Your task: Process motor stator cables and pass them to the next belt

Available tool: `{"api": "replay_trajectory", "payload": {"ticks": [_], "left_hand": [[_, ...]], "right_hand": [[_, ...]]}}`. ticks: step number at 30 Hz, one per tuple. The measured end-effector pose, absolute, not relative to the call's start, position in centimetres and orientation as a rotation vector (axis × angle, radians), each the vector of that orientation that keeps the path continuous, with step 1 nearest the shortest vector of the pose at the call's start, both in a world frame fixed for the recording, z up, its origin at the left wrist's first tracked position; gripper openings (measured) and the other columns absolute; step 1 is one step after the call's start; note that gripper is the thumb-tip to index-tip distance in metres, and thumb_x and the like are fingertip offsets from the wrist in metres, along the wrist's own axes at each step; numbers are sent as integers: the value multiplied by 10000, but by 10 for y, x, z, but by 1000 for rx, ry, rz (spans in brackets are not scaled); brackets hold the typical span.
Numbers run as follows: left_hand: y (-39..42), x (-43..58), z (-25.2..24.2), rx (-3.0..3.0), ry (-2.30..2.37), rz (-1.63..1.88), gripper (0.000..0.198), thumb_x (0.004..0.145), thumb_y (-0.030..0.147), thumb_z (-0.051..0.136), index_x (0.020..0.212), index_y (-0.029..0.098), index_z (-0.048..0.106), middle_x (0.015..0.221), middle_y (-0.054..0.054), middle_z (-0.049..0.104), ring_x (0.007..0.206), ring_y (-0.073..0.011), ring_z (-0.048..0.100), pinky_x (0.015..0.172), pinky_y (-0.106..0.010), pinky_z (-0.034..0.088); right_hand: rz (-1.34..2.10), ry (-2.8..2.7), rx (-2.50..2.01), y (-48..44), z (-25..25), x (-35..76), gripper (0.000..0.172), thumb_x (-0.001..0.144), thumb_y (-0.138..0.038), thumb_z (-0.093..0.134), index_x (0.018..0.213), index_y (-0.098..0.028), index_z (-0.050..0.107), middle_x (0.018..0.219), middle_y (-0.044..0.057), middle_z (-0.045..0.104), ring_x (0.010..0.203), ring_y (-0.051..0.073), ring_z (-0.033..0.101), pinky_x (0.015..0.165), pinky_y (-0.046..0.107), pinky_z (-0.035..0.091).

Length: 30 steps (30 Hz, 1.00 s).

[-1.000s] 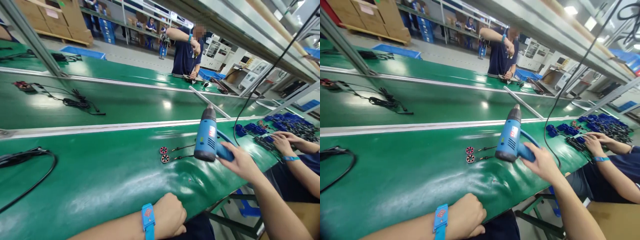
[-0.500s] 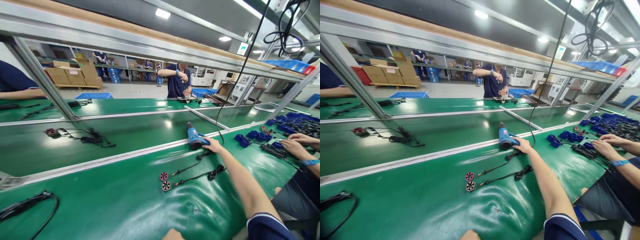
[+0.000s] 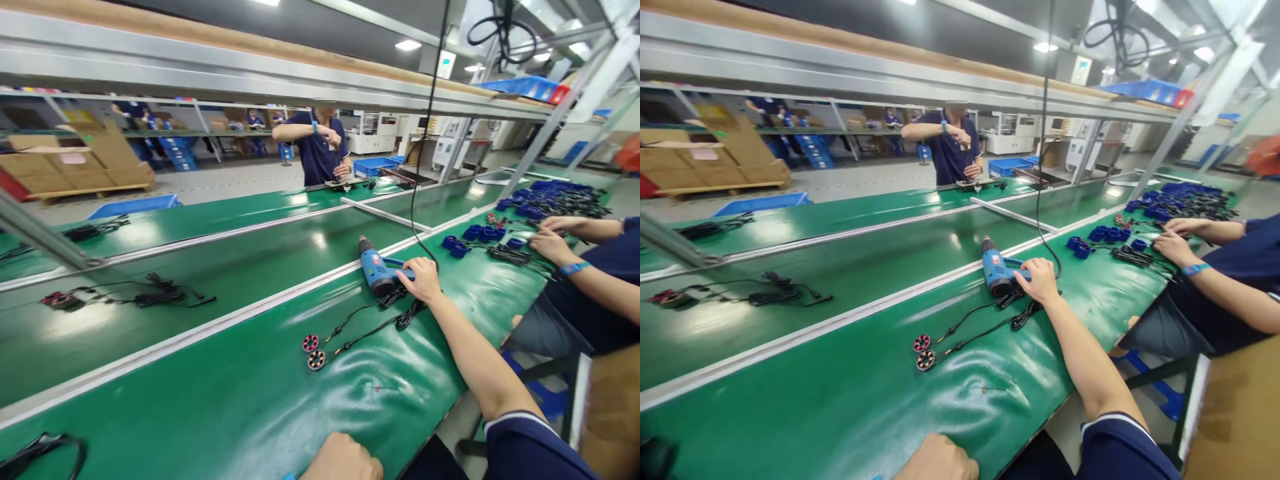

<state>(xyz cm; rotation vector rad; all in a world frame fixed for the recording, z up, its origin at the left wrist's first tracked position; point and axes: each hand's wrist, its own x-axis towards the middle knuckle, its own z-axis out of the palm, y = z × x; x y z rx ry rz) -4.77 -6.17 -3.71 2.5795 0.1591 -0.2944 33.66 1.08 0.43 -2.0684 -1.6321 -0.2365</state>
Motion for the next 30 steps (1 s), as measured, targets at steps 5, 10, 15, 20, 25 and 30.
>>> {"api": "replay_trajectory", "payload": {"ticks": [5,10,15,20,25,30], "left_hand": [[-62,-38,-36,2633,133,-493,299,979,432,605,1068,148,628,994,-55,643,845,-157,638,762,-320,570],[-65,-39,-20,2676,192,-542,376,882,533,690,789,172,636,738,-36,658,702,-175,644,650,-251,493],[-68,-42,10,2690,290,-568,351,866,510,695,755,184,624,750,-43,690,771,-232,698,615,-243,423],[-71,-40,23,2679,333,-574,361,860,509,696,720,193,590,760,-37,703,776,-257,705,612,-270,409],[-72,-40,24,2735,309,-530,363,838,491,714,679,196,576,707,-29,689,714,-258,693,574,-274,393],[-66,-42,1,2720,286,-524,432,847,562,699,682,181,581,652,-6,636,668,-198,674,524,-261,293]], "right_hand": [[28,-1833,-1970,-11,10,318,411,917,-616,566,966,-226,685,955,42,670,934,207,603,903,350,443],[164,-1856,-2034,-50,5,316,591,740,-691,742,1176,-295,689,1045,68,613,1042,279,557,957,450,417],[219,-1803,-2071,-85,-3,326,731,662,-676,808,1276,-318,639,1352,117,468,1270,363,424,1082,544,337],[374,-1931,-1975,-105,1,345,539,865,-621,631,1285,-283,612,1353,96,553,1269,303,493,1084,491,376],[387,-1920,-2070,-121,13,394,545,816,-609,673,1227,-251,671,1159,76,662,1086,260,609,975,385,477],[179,-1648,-2411,-136,21,463,534,719,-576,761,1140,-249,748,1130,118,644,1068,307,599,997,449,454]]}}
